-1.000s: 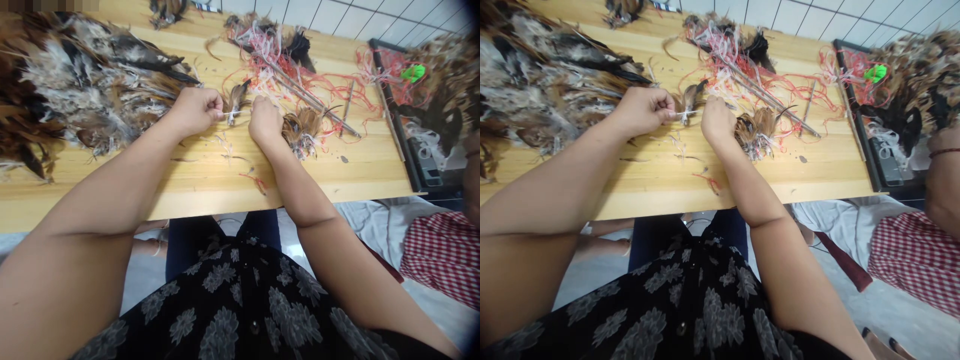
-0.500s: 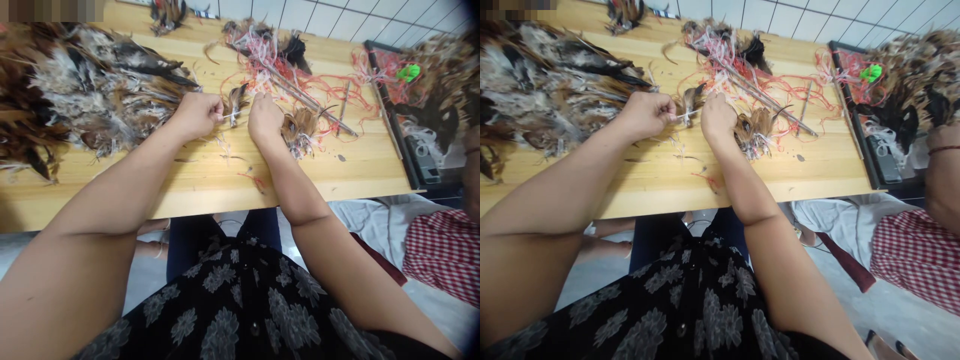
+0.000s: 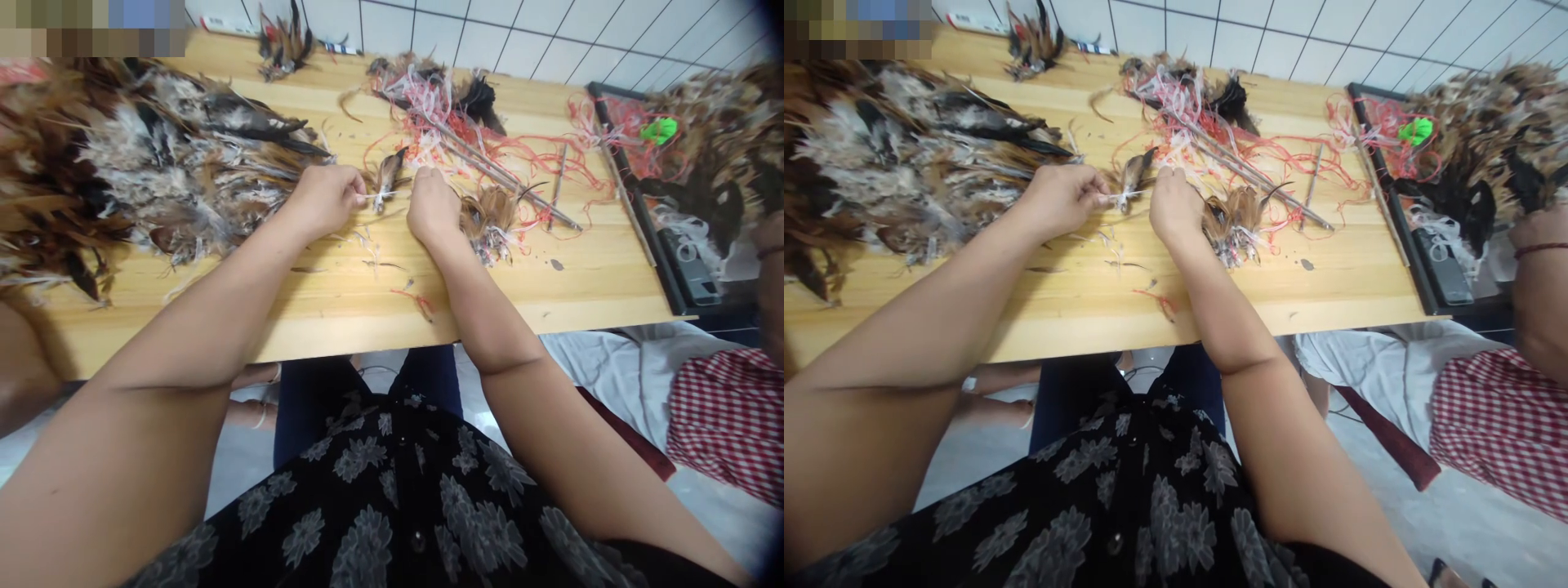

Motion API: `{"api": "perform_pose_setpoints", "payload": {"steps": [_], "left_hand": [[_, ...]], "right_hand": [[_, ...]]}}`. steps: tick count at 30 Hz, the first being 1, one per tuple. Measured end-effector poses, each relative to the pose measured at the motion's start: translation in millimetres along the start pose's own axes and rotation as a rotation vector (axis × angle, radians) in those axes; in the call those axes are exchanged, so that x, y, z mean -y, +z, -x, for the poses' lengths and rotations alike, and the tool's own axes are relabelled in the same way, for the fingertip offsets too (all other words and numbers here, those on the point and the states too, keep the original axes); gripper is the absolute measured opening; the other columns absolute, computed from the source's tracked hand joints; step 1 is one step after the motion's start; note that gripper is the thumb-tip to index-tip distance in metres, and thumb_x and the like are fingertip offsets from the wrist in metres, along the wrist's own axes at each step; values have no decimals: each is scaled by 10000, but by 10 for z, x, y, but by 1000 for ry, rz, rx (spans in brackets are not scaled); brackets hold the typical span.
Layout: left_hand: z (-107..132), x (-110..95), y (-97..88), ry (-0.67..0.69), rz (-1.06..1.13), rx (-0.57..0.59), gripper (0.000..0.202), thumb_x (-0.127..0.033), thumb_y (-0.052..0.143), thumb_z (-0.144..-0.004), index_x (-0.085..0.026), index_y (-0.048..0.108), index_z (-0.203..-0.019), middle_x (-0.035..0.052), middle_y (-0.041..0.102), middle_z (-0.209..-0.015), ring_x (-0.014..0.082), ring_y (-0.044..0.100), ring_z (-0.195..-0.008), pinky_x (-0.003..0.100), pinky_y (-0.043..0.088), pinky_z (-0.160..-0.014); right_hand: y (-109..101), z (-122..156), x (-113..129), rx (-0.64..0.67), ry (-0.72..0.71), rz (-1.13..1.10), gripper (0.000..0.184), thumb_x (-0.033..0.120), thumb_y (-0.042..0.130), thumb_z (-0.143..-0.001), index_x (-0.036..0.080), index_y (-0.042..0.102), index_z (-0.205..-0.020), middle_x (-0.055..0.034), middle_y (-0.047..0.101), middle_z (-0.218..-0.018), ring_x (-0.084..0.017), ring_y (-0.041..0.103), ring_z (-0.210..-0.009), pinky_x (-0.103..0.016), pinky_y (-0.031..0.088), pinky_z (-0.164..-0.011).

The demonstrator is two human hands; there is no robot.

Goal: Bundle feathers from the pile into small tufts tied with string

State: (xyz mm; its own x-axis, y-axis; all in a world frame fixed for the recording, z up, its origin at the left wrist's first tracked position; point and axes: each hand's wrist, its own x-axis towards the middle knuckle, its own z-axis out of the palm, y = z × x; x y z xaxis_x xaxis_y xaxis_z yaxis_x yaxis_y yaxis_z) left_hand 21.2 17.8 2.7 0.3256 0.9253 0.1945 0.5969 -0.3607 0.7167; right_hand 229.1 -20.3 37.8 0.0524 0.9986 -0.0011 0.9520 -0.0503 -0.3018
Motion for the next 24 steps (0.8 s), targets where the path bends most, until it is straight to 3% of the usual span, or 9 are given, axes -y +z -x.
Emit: {"api": "perform_pose_setpoints", "payload": {"steps": [3,7,11,14,19,22,24], "left_hand": [[17,2,-33,32,40,14,238,-180,810,-895,-289,664,-742,-14,529,-699,240,463,-858,339,439,-1020],[73,-95,-47,22,150,-38,299,-267,814,-982,-251,648,-735,-2,578,-754,217,545,-905,355,459,-992],[136,-251,20,24,342,-40,476,-477,831,-982,-245,524,-701,-1,672,-778,195,596,-964,350,494,-929],[148,-306,73,25,488,-41,598,-627,843,-941,-253,451,-689,2,663,-748,203,632,-979,365,503,-889],[108,-191,98,-6,634,-19,711,-784,923,-864,-237,482,-758,-3,706,-774,148,575,-776,340,424,-701],[88,-89,102,-25,644,33,687,-795,964,-852,-230,574,-853,3,712,-787,154,607,-748,346,452,-680],[85,-51,111,-33,652,52,597,-682,1036,-799,-241,645,-895,13,719,-799,195,673,-784,375,517,-713]], "right_hand": [[-6,9,-36,22,-59,-108,409,36,474,-1076,69,661,-1438,-270,682,-1521,-419,722,-1434,-603,527,-1259],[-4,34,-38,54,-179,-175,324,53,507,-1037,167,675,-1288,-207,713,-1482,-382,741,-1357,-604,524,-1264],[-41,83,-20,87,-275,-120,336,96,481,-1064,188,681,-1318,-192,719,-1496,-371,738,-1307,-592,539,-1228],[-96,114,-14,75,-274,-65,375,90,459,-1069,172,687,-1356,-202,718,-1499,-364,739,-1272,-558,556,-1173],[-137,97,-39,26,-263,-1,417,41,436,-1048,141,686,-1366,-213,738,-1440,-367,746,-1259,-530,563,-1107],[-133,69,-58,32,-266,-13,406,54,421,-1062,133,676,-1367,-231,731,-1443,-391,733,-1284,-562,560,-1122],[-127,57,-64,26,-287,-42,364,71,416,-1078,145,681,-1316,-230,740,-1419,-379,721,-1285,-553,556,-1129]]}}
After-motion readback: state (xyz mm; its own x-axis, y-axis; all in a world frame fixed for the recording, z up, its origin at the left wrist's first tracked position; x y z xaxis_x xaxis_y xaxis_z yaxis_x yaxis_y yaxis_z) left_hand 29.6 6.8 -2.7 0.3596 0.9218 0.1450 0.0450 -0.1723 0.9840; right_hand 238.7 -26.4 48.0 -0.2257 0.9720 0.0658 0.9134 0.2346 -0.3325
